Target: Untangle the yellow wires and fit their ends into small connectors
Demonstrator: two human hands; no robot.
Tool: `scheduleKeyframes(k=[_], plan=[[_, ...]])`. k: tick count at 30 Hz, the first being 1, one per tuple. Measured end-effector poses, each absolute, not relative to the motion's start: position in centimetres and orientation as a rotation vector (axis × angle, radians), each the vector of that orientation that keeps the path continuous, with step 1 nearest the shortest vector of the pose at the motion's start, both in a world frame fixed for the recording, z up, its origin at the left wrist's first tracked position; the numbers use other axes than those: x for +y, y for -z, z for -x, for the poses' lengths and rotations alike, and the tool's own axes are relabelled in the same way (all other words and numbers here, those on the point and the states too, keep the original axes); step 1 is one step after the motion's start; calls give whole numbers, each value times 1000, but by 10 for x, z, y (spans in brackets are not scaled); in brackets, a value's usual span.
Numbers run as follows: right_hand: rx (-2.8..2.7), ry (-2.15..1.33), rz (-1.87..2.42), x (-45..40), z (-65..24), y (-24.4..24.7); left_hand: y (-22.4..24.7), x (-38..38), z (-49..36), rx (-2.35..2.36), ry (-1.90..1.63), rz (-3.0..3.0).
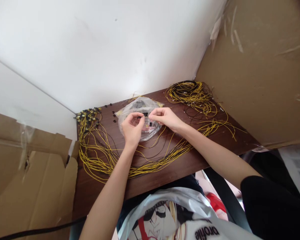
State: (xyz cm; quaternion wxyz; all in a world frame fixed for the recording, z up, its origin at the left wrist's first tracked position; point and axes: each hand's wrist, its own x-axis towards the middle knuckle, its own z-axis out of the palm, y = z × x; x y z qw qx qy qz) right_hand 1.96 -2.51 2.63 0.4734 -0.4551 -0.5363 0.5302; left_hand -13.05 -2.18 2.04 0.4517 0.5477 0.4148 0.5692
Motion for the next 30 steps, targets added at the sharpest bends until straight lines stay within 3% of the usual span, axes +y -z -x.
scheduleKeyframes(k=[30], plan=[[-1386, -1121, 1179, -25, -18, -25, -19, -21, 130, 999, -1367, -1322]])
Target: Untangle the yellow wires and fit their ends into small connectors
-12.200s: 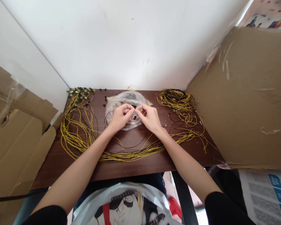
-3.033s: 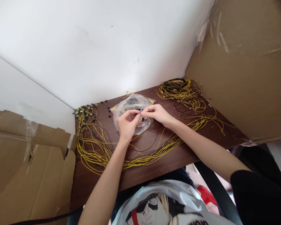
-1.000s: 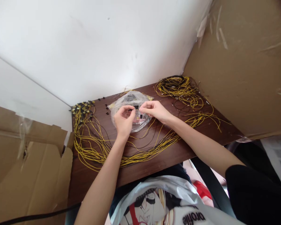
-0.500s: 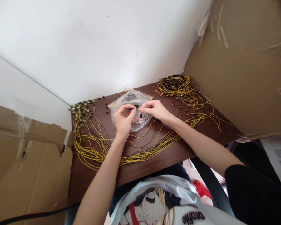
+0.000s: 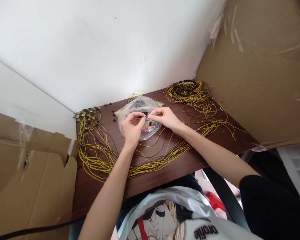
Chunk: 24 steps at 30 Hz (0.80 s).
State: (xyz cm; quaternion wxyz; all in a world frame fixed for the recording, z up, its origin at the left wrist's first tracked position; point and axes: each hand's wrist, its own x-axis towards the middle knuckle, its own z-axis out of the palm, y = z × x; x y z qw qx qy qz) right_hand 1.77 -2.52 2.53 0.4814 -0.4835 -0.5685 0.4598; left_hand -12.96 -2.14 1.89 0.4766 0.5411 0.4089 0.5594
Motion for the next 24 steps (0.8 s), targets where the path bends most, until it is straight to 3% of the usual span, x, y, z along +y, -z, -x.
scheduleKeyframes(k=[24], plan=[[-1321, -1059, 1185, -22, -18, -22, -15, -26, 130, 1058, -1385, -1529]])
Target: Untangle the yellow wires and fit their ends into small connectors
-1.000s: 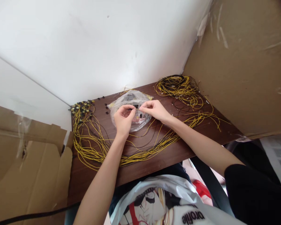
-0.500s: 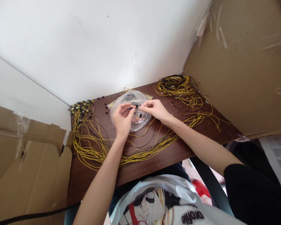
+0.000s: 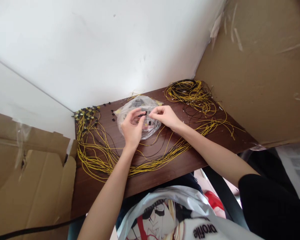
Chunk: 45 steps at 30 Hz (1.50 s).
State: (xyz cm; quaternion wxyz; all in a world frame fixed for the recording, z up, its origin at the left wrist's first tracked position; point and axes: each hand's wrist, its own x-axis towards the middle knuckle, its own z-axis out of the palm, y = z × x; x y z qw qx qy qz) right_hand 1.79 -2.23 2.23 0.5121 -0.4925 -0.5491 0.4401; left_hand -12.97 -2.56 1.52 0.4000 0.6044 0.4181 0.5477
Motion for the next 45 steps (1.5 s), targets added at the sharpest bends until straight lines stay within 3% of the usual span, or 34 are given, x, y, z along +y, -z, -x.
scheduleKeyframes(k=[24, 38, 45], plan=[[-1563, -624, 1301, -29, -16, -24, -7, -24, 132, 1081, -1291, -1667], [-1741, -296, 1433, -34, -15, -24, -8, -25, 133, 1172, -1288, -2157], [-1657, -509, 1341, -33, -12, -22, -10, -27, 131, 1139, -1318, -2121]])
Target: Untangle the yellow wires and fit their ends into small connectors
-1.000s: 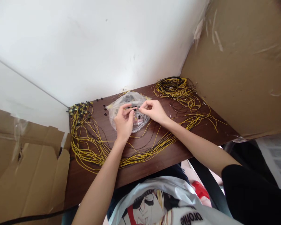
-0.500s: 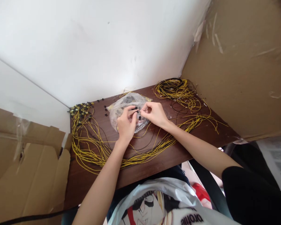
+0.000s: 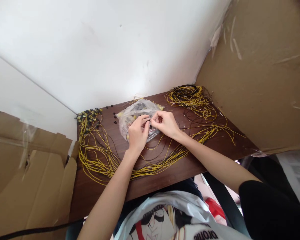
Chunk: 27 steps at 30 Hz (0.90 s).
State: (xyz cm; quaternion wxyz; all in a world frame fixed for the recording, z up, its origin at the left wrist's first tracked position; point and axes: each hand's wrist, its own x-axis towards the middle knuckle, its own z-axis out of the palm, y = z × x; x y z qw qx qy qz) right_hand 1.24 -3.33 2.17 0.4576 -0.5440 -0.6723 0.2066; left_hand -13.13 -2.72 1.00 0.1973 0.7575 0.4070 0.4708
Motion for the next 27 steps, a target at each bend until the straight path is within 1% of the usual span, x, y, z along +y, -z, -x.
scheduleKeyframes(k=[4, 8, 21, 27], plan=[[-1493, -777, 1272, -26, -15, -16, -10, -27, 131, 1151, -1326, -2041], [-1432, -920, 1243, -23, -16, -12, -6, -25, 132, 1214, -1335, -2052], [-1465, -998, 1339, -28, -17, -25, -9, -27, 132, 1211, -1320, -2229], [-1493, -1041, 1321, -25, -20, -23, -11, -26, 134, 1132, -1276, -2243]])
